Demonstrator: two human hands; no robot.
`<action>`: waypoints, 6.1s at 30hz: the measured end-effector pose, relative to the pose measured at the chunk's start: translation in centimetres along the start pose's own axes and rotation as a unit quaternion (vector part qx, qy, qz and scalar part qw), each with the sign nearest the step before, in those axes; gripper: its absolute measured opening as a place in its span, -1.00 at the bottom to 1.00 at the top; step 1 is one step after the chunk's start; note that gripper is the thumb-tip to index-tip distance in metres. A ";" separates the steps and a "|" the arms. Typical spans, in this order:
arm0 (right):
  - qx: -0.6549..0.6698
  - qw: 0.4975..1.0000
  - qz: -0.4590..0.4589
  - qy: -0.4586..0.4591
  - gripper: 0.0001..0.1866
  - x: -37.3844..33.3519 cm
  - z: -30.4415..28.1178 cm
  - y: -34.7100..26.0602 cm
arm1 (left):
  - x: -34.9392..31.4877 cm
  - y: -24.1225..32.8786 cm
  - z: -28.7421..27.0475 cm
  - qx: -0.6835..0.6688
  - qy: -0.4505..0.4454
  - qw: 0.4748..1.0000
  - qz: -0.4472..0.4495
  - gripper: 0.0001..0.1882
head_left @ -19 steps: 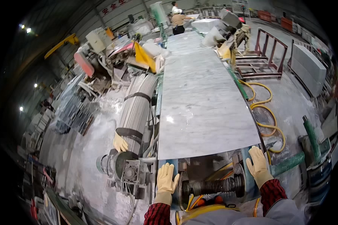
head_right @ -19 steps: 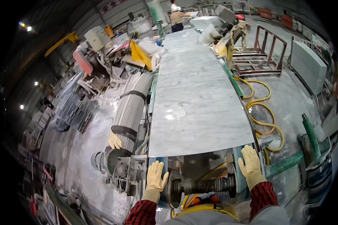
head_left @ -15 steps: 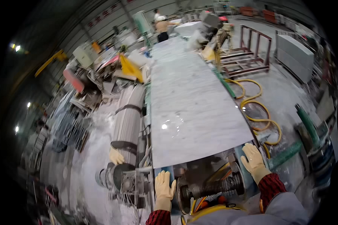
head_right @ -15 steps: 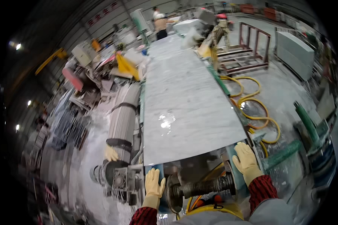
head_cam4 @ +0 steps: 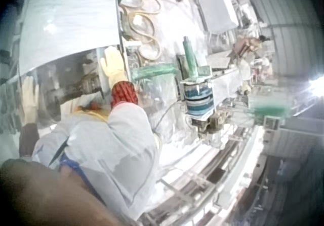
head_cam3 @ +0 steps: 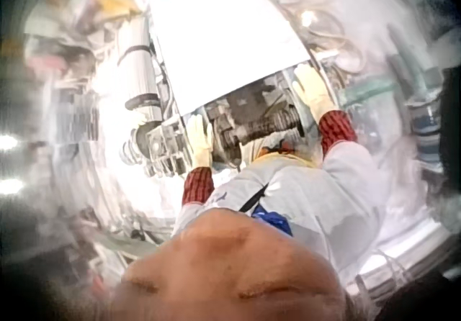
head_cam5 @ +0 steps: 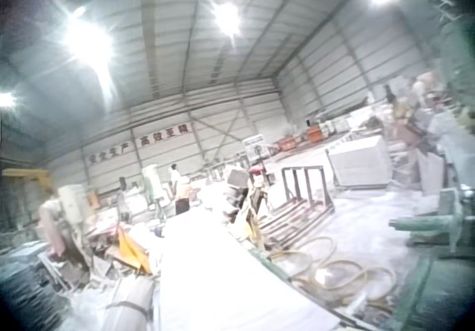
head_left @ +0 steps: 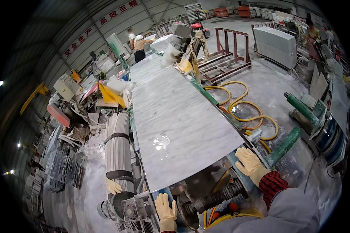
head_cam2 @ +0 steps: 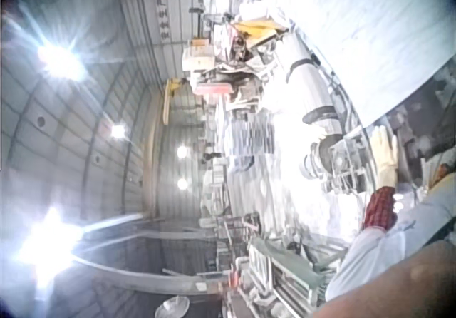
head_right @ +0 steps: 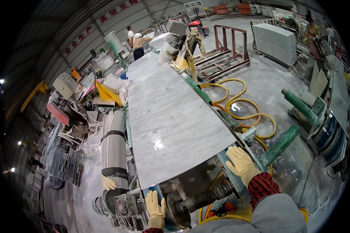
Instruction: The person repeatedly feeds large rectangular stone slabs through a conveyor-fed polishing machine, guiding them with gloved hands and then stacking the finished pieces. The person handles the slabs one at a time, moving them from the machine to a nearby stack.
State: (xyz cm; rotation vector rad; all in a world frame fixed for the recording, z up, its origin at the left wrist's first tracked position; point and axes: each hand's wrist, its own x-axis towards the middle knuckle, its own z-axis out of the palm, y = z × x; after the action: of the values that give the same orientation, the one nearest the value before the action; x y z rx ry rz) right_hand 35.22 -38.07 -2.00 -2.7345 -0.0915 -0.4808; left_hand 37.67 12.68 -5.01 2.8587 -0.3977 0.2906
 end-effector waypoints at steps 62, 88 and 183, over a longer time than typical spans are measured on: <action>-0.002 1.000 0.010 -0.008 -0.58 -2.0 -0.6 -0.6 | -2.1 1.5 -1.4 -0.010 0.007 1.000 -0.009 -0.40; -0.030 0.999 0.013 0.008 -0.63 -3.4 0.2 -0.1 | -2.7 2.0 -1.6 0.019 0.054 0.998 0.031 -0.48; -0.014 0.999 -0.010 0.051 -0.65 -6.4 -2.5 -2.1 | -7.1 2.7 -1.3 0.023 0.072 0.997 0.031 -0.37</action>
State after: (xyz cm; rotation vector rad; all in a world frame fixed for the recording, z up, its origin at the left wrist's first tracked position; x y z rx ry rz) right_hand 28.15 -37.04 -1.31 -2.7340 -0.0859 -0.6294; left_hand 29.98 12.23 -4.82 2.8503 -0.4582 0.5217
